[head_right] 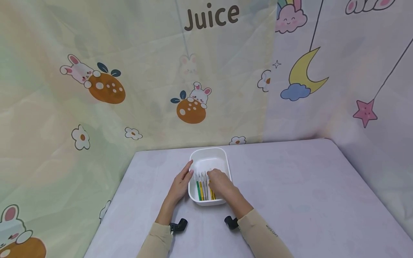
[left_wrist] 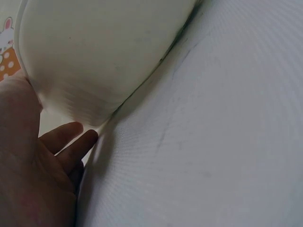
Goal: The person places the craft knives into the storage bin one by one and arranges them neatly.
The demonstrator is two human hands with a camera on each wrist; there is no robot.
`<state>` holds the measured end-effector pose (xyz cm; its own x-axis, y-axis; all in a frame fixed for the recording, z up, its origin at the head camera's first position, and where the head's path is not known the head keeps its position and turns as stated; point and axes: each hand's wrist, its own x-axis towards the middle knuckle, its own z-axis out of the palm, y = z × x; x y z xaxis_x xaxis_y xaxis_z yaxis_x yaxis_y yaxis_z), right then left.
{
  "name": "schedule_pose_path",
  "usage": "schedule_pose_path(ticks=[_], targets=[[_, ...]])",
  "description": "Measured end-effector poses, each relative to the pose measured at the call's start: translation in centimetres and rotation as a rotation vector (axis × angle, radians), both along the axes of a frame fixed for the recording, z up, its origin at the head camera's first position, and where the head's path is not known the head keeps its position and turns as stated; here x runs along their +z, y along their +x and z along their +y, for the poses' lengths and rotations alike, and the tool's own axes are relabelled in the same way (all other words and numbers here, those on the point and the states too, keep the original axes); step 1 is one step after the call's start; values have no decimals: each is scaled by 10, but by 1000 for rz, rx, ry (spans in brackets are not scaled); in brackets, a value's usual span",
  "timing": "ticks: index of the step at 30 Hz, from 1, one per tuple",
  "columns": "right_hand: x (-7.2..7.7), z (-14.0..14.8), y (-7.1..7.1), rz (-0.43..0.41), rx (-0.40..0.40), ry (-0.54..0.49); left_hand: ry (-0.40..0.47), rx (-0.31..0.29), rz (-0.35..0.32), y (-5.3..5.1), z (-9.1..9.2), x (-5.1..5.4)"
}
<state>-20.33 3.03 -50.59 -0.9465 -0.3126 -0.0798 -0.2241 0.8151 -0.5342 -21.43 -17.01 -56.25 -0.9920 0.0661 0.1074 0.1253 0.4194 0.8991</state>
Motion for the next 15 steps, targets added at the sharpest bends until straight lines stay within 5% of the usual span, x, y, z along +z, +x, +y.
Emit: schedule_pose_path(ticks=[15], targets=[[-1, 0, -1, -9, 1, 1, 0, -1, 6, -1, 0, -1]])
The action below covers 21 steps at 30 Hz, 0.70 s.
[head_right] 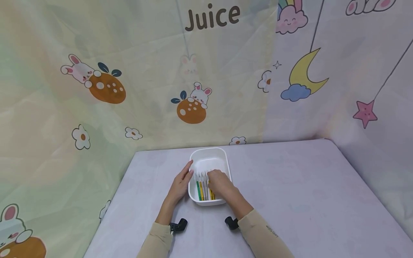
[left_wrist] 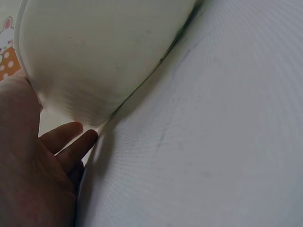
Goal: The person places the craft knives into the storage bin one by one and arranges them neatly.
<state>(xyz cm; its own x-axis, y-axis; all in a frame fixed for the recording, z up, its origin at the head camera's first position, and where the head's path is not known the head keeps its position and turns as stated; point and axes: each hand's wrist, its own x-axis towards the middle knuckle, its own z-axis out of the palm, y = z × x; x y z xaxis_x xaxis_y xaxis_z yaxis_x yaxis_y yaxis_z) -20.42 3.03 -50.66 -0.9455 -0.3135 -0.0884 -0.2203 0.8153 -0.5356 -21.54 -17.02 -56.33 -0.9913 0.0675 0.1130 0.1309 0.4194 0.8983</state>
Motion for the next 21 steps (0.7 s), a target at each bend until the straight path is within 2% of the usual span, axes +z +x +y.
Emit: schedule_pose_path(ticks=[5, 10, 16, 21], targets=[[0, -1, 1, 32, -17, 13, -4, 2, -7, 0, 0, 0], [-1, -3, 4, 119, -52, 35, -13, 4, -8, -1, -1, -1], [3, 6, 9, 303, -50, -50, -6, -5, -2, -1, -2, 1], [6, 25, 8, 449, -71, -118, -1, 7, -2, -1, 0, 7]])
